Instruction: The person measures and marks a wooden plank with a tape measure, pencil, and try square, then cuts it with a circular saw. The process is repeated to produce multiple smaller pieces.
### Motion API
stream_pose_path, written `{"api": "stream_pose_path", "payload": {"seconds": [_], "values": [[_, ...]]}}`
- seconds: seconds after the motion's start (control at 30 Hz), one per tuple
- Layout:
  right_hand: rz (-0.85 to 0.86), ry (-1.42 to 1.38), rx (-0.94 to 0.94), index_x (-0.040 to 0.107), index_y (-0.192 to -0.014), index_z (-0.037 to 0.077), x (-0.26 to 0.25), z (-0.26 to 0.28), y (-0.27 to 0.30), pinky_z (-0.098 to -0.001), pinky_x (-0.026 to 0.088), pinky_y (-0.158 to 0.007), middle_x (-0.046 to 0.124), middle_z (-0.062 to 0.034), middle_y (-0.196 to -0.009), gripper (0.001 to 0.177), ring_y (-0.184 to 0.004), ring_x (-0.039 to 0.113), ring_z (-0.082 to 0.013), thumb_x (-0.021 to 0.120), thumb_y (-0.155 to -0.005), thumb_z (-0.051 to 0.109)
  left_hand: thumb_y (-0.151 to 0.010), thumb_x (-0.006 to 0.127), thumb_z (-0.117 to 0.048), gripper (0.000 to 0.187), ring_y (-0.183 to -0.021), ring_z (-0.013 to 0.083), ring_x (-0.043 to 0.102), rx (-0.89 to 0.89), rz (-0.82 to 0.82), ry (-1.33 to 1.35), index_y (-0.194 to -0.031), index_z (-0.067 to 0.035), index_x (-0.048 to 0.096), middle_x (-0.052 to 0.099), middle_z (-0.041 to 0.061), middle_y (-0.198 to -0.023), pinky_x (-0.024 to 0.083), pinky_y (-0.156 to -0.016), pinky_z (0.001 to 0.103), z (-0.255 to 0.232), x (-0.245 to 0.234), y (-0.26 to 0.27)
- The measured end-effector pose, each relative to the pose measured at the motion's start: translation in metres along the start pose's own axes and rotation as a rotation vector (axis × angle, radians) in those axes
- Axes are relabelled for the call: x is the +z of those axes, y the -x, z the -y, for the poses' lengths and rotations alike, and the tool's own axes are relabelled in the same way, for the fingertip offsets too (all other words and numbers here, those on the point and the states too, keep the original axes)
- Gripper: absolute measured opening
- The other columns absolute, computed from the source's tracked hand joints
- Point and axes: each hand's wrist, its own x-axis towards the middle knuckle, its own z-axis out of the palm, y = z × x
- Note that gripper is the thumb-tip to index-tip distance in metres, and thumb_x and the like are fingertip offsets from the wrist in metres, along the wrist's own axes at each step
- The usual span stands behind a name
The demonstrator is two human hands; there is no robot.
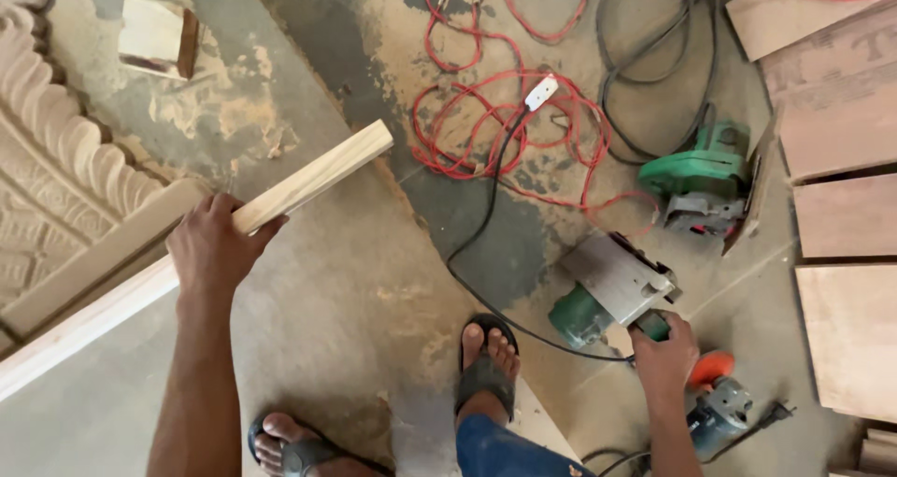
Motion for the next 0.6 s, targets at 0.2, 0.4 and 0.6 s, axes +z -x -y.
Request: {"api": "stream_pose_path", "payload": {"seconds": [0.2, 0.4, 0.6], "values": [[-0.019, 0.143, -0.316, 0.067, -0.118, -0.004, -0.015, -0.027, 0.001, -0.0491, 0.052, -0.091, 0.067, -0.0258, -0.114, 0.056, -0.103, 0.065, -0.0447, 0.084, -0.076, 0.028, -0.078, 0.085, -0.061, 0.054, -0.082, 0.0342, 0.069, -0.003, -0.021, 0.023, -0.094, -0.011, 0.073, 0.071, 0.011, -0.087, 0.055, -0.071, 0.049, 0.001, 0.002, -0.002], [0.288, 0.285, -0.24, 0.075, -0.114, 0.004, -0.067, 0.077, 0.0, -0.0453, 0.055, -0.084, 0.074, -0.021, -0.105, 0.042, -0.097, 0.07, -0.0393, 0.08, -0.086, 0.034, -0.076, 0.086, -0.063, 0.057, -0.085, 0.0318, 0.07, -0.02, -0.034, 0.013, -0.091, -0.01, 0.071, 0.071, 0.01, -0.089, 0.055, -0.072, 0.047, -0.003, 0.0, -0.001], [0.351, -0.331, -0.739, 0.07, -0.123, 0.005, 0.133, 0.27, -0.054, -0.0415, 0.054, -0.095, 0.071, -0.0187, -0.116, 0.03, -0.11, 0.068, -0.0374, 0.07, -0.094, 0.01, -0.072, 0.088, -0.065, 0.061, -0.085, 0.0296, 0.069, -0.029, -0.003, -0.007, -0.091, -0.009, 0.07, 0.069, 0.009, -0.091, 0.055, -0.07, 0.046, -0.004, 0.003, -0.003]]}}
